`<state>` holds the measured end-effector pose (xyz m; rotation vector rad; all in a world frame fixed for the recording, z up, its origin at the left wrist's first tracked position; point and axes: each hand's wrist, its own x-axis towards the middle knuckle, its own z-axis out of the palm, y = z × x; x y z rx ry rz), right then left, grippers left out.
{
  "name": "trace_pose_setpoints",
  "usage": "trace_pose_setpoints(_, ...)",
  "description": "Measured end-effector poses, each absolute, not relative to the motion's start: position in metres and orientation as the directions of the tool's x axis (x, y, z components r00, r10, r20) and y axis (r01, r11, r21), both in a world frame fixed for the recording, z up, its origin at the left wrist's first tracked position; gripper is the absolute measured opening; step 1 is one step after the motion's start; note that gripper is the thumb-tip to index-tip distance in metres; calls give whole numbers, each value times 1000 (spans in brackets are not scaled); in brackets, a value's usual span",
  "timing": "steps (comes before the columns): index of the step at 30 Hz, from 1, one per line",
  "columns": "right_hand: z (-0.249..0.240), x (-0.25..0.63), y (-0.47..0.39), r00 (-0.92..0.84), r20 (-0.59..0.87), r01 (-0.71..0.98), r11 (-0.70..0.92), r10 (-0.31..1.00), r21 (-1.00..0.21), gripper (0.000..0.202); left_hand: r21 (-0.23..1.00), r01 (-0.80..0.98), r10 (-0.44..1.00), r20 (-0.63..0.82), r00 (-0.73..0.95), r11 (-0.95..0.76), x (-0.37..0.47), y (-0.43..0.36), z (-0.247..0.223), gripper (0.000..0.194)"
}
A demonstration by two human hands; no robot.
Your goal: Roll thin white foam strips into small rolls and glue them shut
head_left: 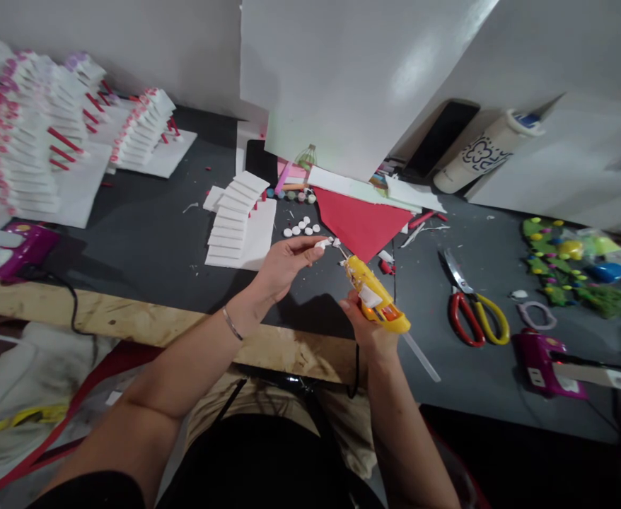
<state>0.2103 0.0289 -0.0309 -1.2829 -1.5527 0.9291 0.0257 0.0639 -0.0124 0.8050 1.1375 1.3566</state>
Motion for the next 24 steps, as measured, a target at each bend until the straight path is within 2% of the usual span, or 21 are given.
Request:
trace_pose_setpoints(5,-34,212,29,-96,215,292,234,972,-928,24,970,-228,984,-114,-136,81,25,65,-15,16)
trace_pose_setpoints(12,-34,212,28,-72,174,232,186,982,-955,24,973,-229,987,-74,-142,40,24,65,-17,17)
trace_pose_setpoints(16,-30,211,32,0,129,260,125,992,-958,28,993,7,965,120,-234,-121,17,64,-13,18)
trace_pose_setpoints(19,-27,210,34,-46,77,296,87,996,-951,30,949,217,921,283,-268,-228,11,63,-10,17)
trace_pose_setpoints(24,-24,208,34,-172,54,384,118,984,-916,33,896,358,919,344,-190,-262,10,61,-8,18)
